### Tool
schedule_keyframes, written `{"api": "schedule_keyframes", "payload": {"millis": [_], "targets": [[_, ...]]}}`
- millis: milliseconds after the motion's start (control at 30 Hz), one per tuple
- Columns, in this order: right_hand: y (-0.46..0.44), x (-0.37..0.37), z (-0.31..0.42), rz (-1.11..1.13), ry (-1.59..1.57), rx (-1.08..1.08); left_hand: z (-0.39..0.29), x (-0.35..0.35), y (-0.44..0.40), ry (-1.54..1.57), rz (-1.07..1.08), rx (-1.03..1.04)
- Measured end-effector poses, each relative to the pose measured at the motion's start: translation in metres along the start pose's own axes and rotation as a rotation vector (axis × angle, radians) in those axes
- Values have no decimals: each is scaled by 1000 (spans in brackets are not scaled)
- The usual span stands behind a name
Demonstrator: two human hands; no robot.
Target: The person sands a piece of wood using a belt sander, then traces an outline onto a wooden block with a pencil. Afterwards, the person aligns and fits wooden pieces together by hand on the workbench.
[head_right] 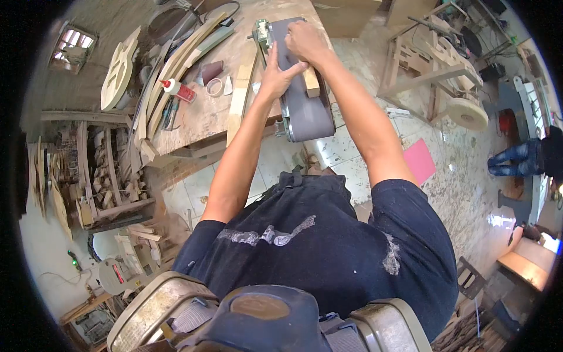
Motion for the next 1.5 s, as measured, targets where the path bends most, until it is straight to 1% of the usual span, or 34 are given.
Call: {"api": "schedule_keyframes", "payload": {"millis": [100, 433, 533, 733, 967, 1067, 1100, 1367, 1500], "targets": [[0, 1, -3, 53, 49, 18, 3, 1, 0, -2, 9, -2], [4, -2, -5, 62, 164, 8, 1, 0, 6, -68, 19, -43], [5, -3, -6, 24, 155, -2, 1, -1, 6, -43, 18, -32], [2, 9, -11, 72, 161, -44, 4, -3, 9, -18, 2, -50], [4, 3, -1, 60, 171, -99, 6, -7, 13, -15, 0, -97], [6, 5, -7, 66, 155, -71, 2, -8, 17, -18, 6, -119], [6, 5, -6, 72, 155, -72, 2, -8, 14, -31, -5, -88], [6, 6, -3, 140, 163, -58, 11, -7, 13, -12, -8, -91], [6, 4, 3, 117, 126, -38, 9, -10, 12, -37, -16, -97]]}}
Point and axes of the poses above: each hand's wrist, its own y-axis away from the middle knuckle, its own x-axis out of the palm, z = x × y, the point moved 8 cm from there along -y, towards the middle knuckle, and after that the axes turned 10 degrees about -z, right-handed, at the moved point
